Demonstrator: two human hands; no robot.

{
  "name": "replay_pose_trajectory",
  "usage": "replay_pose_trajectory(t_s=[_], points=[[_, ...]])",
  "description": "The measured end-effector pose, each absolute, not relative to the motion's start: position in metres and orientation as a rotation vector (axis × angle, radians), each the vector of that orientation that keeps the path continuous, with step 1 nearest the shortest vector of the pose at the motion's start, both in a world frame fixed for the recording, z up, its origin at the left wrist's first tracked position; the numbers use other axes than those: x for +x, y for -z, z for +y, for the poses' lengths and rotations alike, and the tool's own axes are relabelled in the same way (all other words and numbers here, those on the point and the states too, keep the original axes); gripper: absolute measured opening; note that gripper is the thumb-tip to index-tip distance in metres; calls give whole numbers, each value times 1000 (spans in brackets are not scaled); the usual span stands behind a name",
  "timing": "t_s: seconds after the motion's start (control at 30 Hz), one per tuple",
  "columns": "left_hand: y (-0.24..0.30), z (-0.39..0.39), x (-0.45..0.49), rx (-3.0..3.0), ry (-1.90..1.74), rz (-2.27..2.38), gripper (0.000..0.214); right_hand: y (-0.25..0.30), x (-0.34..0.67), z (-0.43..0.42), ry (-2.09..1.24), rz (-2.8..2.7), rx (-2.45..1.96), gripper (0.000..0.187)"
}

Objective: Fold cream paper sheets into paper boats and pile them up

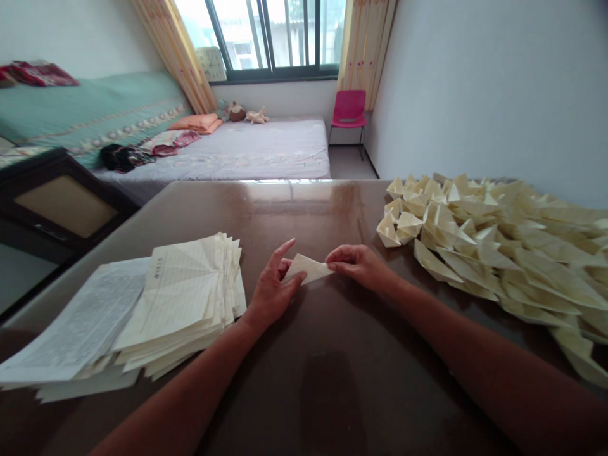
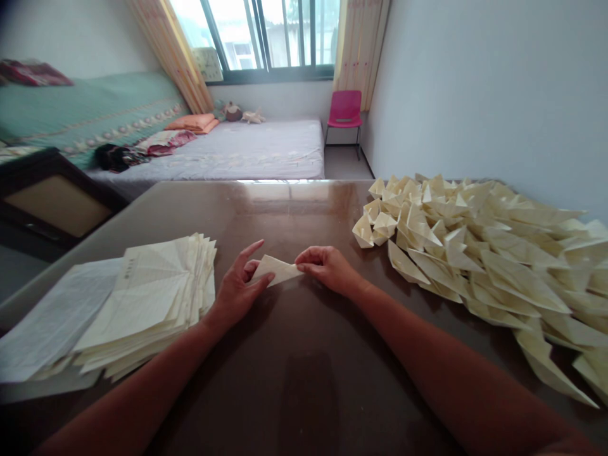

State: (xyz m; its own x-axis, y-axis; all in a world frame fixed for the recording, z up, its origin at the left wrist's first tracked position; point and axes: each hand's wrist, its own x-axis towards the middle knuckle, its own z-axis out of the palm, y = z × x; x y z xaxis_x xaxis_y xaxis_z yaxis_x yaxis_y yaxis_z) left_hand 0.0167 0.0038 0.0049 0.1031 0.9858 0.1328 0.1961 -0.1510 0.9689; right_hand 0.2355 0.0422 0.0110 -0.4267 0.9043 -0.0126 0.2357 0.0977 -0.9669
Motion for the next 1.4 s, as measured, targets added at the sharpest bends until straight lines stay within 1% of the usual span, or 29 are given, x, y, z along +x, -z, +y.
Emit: replay_pose_trajectory(t_s=[0.2, 0.3, 0.4, 0.47, 0.57, 0.67, 0.77, 0.9, 1.13, 1.27, 1.4], points=[[-8, 0, 18, 1442, -1180, 1224, 65, -13, 230, 36, -1189, -1885, -1178, 31], [-8, 1, 18, 1471, -1164, 1229, 63, -13, 231, 36, -1099, -1941, -1190, 26], [-5, 6, 16, 1456, -1174, 1206, 66, -12, 236, 40, -1032, -1892, -1212, 25], [-1, 10, 13, 1397, -1228, 1186, 64, -9, 241, 46, -1044, -1793, -1222, 27], [4, 15, 9, 1313, -1336, 1146, 49, -4, 245, 52, -1075, -1694, -1220, 30], [8, 16, 7, 1304, -1414, 1164, 37, 0, 245, 53, -1093, -1689, -1232, 33], [9, 16, 7, 1327, -1414, 1175, 30, 0, 242, 50, -1082, -1706, -1231, 34], [7, 13, 8, 1347, -1395, 1163, 26, -1, 241, 48, -1032, -1735, -1199, 33], [-2, 8, 8, 1535, -1425, 1293, 14, 1, 243, 48, -959, -1744, -1223, 32], [-3, 9, 9, 1481, -1404, 1253, 17, 4, 244, 49, -948, -1767, -1235, 34], [-2, 11, 11, 1296, -1382, 1170, 20, 6, 247, 52, -1014, -1743, -1234, 35]])
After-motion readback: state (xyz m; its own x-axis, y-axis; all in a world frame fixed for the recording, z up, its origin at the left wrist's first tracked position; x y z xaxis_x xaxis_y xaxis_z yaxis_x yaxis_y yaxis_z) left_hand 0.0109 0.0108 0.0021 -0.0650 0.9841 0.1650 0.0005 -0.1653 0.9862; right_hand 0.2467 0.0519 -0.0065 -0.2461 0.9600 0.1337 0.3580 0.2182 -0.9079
